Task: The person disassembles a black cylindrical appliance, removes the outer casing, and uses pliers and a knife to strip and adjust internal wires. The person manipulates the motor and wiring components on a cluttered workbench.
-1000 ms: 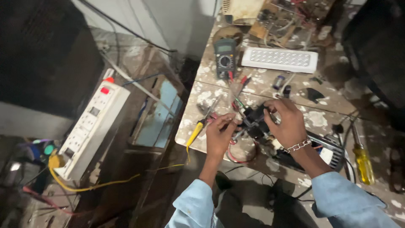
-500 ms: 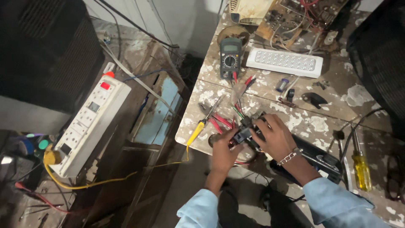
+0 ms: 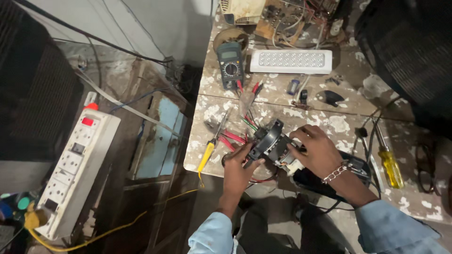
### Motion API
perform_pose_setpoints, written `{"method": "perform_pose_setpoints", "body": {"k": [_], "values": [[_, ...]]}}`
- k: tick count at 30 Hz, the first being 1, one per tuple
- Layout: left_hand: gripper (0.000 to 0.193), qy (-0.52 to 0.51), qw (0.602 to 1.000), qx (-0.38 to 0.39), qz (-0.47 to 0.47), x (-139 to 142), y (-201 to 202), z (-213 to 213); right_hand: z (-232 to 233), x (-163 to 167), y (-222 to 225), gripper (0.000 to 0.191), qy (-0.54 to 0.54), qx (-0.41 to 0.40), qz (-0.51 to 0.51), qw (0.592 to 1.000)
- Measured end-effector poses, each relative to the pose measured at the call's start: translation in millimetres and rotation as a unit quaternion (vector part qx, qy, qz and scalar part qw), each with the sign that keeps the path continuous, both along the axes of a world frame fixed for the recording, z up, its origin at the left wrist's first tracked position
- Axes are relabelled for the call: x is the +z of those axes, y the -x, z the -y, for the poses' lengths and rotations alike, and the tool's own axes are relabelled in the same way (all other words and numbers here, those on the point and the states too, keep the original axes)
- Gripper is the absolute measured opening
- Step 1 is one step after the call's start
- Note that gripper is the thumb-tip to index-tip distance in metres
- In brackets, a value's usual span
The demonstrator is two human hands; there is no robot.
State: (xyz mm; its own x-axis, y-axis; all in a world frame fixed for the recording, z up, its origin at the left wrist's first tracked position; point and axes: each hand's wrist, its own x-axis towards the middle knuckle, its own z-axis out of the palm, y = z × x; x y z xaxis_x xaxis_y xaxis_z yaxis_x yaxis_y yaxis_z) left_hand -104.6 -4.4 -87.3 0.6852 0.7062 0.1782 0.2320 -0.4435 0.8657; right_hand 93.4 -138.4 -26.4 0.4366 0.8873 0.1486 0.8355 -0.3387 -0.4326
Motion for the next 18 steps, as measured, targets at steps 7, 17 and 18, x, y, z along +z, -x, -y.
{"method": "perform_pose_setpoints", "body": {"k": [7,17,18], "values": [[0.027,0.143,0.967,0.207,-0.043,-56,15,-22,15,0,9,0.021,-0.055,-0.001,-0.023,0.998],[0.022,0.043,0.969,0.206,-0.131,-65,9,-35,-42,-20,60,0.021,-0.121,0.138,-0.023,0.983],[0.022,0.028,0.96,0.231,-0.154,-58,12,-34,-54,-25,68,0.02,-0.117,0.149,-0.028,0.981]]}}
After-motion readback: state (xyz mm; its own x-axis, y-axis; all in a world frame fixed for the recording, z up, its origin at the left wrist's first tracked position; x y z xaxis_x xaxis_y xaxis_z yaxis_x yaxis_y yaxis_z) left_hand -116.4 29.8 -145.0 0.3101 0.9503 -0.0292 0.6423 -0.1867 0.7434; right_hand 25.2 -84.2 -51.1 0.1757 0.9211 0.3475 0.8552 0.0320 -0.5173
